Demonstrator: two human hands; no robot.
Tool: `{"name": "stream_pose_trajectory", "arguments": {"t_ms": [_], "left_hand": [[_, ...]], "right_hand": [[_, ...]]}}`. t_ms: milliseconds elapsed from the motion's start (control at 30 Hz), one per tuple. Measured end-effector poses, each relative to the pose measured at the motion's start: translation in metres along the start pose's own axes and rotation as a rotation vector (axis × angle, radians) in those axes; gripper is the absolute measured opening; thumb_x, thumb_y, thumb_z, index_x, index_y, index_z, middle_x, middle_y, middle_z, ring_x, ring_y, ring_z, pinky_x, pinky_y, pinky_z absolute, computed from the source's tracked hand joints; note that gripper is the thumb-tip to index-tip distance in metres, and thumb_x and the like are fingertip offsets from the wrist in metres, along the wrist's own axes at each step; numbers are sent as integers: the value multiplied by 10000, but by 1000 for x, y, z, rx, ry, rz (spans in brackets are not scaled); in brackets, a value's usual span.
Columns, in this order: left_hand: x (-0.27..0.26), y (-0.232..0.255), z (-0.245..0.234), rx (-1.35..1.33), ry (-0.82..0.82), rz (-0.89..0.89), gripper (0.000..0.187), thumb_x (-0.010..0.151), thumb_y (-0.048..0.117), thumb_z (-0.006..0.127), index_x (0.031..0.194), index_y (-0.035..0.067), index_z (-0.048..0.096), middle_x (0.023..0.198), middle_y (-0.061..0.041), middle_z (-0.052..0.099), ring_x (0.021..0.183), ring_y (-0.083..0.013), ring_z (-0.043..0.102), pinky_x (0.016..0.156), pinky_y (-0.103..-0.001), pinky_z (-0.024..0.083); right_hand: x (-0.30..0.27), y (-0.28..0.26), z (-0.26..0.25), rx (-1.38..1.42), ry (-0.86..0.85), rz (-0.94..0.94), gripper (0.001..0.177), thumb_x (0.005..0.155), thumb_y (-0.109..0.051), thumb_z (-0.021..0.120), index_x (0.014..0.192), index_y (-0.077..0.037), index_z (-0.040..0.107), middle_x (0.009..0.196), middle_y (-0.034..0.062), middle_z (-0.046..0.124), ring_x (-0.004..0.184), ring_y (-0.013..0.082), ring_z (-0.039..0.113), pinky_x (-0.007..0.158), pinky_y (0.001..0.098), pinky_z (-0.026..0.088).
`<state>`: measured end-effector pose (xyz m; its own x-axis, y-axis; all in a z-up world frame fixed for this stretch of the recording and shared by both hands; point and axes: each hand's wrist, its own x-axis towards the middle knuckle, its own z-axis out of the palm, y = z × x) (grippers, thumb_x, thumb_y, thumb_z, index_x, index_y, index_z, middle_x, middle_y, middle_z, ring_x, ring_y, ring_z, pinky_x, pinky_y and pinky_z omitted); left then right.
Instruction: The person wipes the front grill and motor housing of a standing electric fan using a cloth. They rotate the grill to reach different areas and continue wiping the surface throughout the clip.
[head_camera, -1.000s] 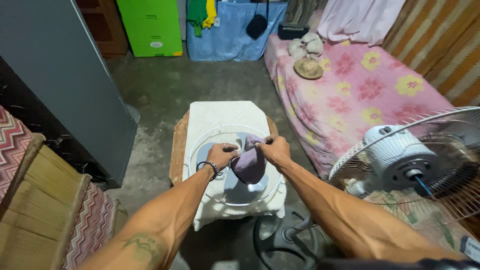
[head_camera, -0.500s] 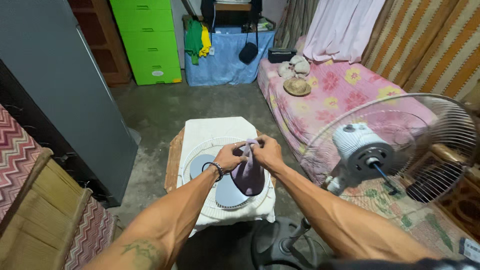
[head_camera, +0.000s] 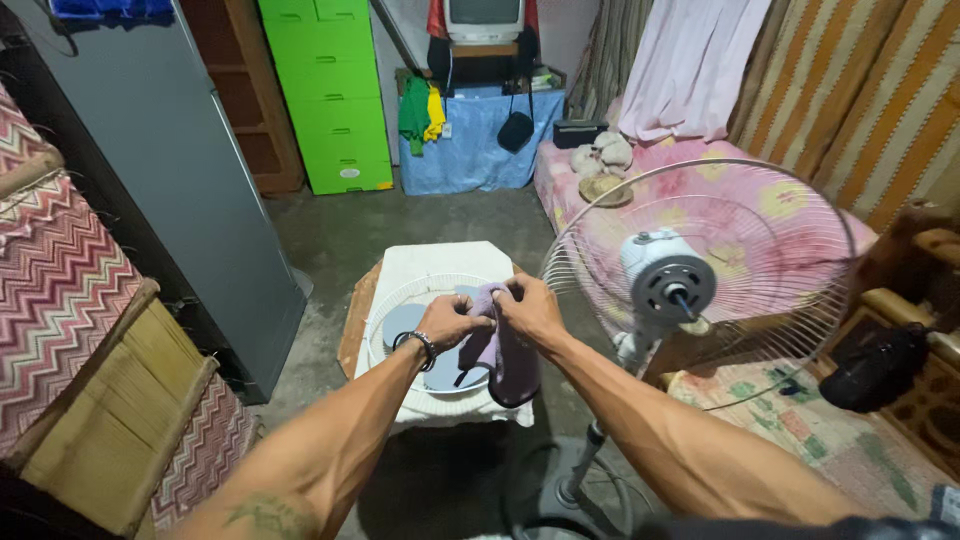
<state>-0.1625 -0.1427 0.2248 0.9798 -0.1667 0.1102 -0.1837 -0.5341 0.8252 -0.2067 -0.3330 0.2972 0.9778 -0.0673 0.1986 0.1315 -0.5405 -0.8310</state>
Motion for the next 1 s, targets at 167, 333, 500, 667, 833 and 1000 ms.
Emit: {"name": "stream_pose_trajectory", "arguments": {"t_ms": [167,333,500,667,833,1000], "left_hand": [[-28,39,15,-156,-35,-22,373,640,306,909,794,42,697,735,-42,690,682,-115,623,631,-297,519],[-47,82,29,-184,-80,-49,443,654,348,902,960,73,737,859,-90,770,747,-123,709,700,-281,575],[-45,116,60,-298,-170,79,507,761,434,849,1089,55,779,901,-31,787,779,-91,708,714,-261,569],[-31,134,98,-235,-200,145,452,833,441,790,1016,27,797,794,-32,767,686,-81,660,635,-280,546],[-20,146,124,-263,-240,131,425,864,421,761,989,18,814,786,-61,755,663,-109,638,619,-315,522],[-5,160,122,-84,-77,176,310,856,345,744,1012,84,805,871,-105,786,770,-217,753,748,-363,562]], "right_hand": [[-20,12,-26,-5,10,-7,353,830,-303,717,1032,-17,763,898,161,789,824,241,770,769,368,585],[-32,31,-52,8,82,-12,365,845,-310,689,1063,-26,758,963,177,782,902,273,770,826,377,575],[-39,58,-82,-49,181,14,348,862,-318,664,1067,-53,757,981,197,762,942,323,745,839,417,556],[-43,89,-112,-71,274,163,373,861,-344,647,1067,-54,760,975,216,763,933,342,749,843,430,554],[-40,121,-149,-197,428,188,420,835,-381,652,1070,-51,762,996,230,730,927,377,705,817,450,534],[-38,121,-175,-216,507,348,547,899,-521,638,921,7,778,868,241,741,831,367,733,789,467,531]]}}
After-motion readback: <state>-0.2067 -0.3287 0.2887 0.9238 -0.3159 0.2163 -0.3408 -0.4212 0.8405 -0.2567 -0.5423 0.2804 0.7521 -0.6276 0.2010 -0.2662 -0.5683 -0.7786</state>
